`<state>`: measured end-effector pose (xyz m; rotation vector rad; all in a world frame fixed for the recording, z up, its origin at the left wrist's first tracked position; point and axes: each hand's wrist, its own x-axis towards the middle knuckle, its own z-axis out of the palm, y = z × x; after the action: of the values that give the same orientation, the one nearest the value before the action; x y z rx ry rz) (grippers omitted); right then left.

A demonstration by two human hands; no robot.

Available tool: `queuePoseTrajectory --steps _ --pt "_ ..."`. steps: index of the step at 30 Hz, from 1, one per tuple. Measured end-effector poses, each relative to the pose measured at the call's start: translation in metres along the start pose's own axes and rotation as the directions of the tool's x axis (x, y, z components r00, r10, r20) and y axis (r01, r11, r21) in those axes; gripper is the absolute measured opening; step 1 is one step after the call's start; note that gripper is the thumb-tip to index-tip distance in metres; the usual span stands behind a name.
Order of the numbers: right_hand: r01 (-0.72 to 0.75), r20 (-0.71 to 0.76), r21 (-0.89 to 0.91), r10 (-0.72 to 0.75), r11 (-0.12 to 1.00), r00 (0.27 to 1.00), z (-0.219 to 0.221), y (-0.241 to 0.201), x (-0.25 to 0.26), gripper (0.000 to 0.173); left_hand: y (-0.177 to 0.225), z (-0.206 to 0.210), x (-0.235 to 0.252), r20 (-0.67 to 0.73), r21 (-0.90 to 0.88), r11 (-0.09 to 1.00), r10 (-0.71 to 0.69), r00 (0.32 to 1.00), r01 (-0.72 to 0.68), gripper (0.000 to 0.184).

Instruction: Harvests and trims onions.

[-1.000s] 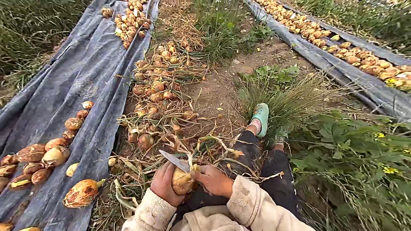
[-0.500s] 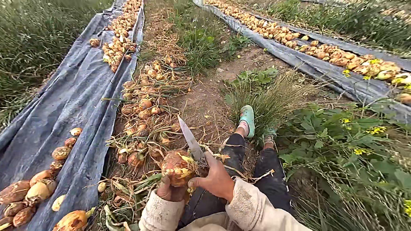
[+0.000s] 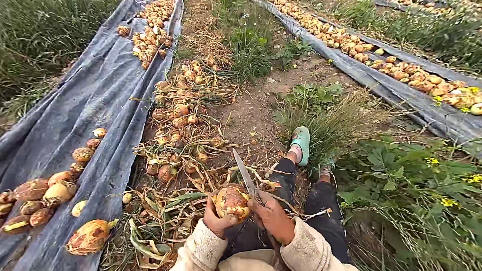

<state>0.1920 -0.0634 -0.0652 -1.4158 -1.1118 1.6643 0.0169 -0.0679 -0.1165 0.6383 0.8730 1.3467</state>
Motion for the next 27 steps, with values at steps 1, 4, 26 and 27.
queuePoseTrajectory --steps 1,4,26,27 --pt "-0.047 0.008 0.038 0.047 0.998 0.999 0.003 0.003 0.001 0.027 -0.004 -0.004 0.0 -0.015 0.046 0.998 0.034 0.999 -0.034 0.13" --pt "-0.161 0.005 0.09 0.161 0.983 0.987 0.011 0.006 0.008 0.021 -0.008 -0.016 0.001 -0.016 0.23 0.962 0.155 0.988 -0.147 0.127" --pt "-0.349 0.154 0.459 0.314 0.817 0.937 -0.016 0.018 0.032 0.053 0.075 -0.091 0.156 -0.329 0.725 0.683 0.222 0.918 0.095 0.028" --pt "-0.339 0.16 0.461 0.299 0.82 0.941 -0.018 0.018 0.031 0.052 0.066 -0.078 0.184 -0.356 0.83 0.5 0.132 0.925 0.248 0.036"
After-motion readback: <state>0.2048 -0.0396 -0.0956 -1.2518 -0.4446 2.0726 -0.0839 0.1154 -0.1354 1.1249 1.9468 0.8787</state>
